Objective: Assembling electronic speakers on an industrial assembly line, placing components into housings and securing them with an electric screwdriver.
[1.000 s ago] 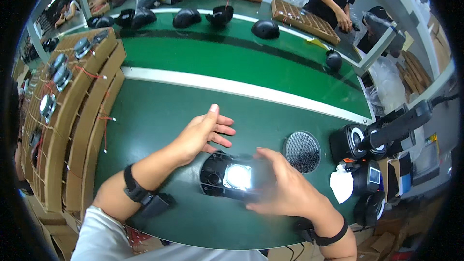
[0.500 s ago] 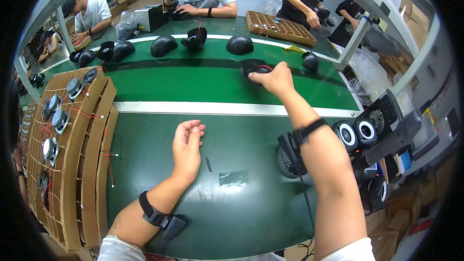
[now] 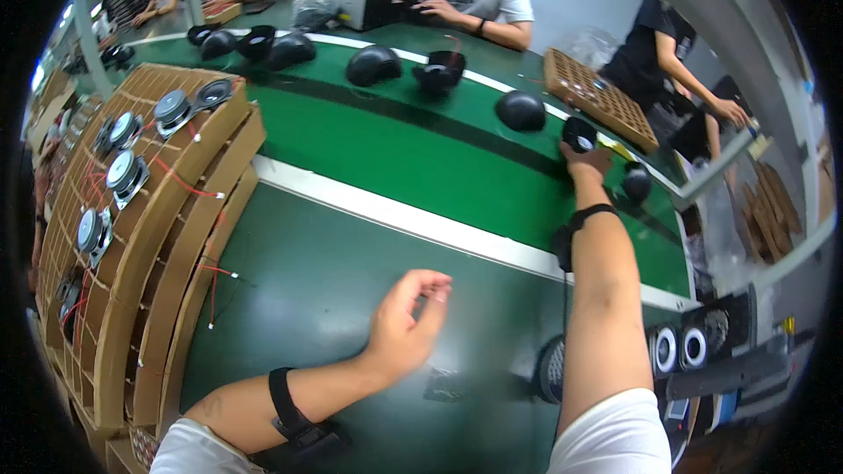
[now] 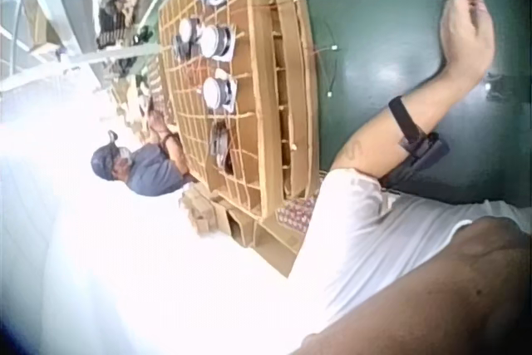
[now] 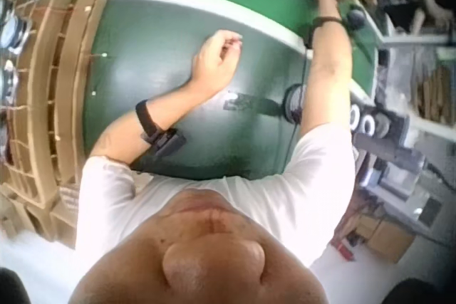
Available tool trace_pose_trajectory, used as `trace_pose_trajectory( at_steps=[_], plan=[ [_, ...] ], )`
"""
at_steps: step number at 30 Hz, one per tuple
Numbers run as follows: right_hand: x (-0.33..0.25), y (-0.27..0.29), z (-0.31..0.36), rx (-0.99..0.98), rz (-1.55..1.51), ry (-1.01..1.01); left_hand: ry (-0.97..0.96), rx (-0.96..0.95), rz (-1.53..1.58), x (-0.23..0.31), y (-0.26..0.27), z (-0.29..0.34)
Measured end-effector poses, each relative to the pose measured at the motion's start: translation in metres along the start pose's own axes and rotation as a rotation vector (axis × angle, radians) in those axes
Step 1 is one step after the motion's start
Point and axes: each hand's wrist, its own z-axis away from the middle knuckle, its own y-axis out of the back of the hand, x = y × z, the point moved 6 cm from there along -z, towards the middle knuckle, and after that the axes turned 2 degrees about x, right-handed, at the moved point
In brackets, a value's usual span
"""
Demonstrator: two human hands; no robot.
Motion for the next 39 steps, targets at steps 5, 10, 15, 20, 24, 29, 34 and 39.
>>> trace_pose_trajectory(
  at_steps=[5, 10, 15, 20, 24, 29, 34, 39],
  plan=[
    [-0.092, 0.066, 0.059, 0.186, 0.107, 0.234, -0.089, 0.037, -0.121, 0.023, 0.006, 0.001],
    [-0.234, 0.011, 0.094, 0.03, -0.242, 0.797, -0.061, 0.031, -0.125, 0.013, 0.005, -0.001],
    [-0.323, -0.004, 0.148, -0.221, -0.36, 0.806, -0.054, 0.0, -0.122, 0.02, -0.002, -0.001],
    [-0.324, -0.013, 0.164, -0.164, -0.332, 0.614, -0.097, 0.012, -0.082, 0.019, 0.006, -0.001],
    [-0.295, -0.012, 0.147, -0.133, -0.421, 0.754, -0.131, 0.023, -0.081, 0.02, 0.003, -0.003],
    [-0.214, 0.029, 0.158, 0.027, -0.646, 0.859, -0.075, 0.04, -0.072, 0.017, 0.001, -0.002],
    [-0.133, 0.106, 0.229, -0.455, -0.834, 0.701, -0.046, 0.15, 0.073, 0.009, 0.014, -0.003],
    [-0.021, 0.189, 0.307, -0.742, -0.941, 0.777, -0.183, 0.166, 0.22, 0.021, 0.036, -0.017]
  ],
)
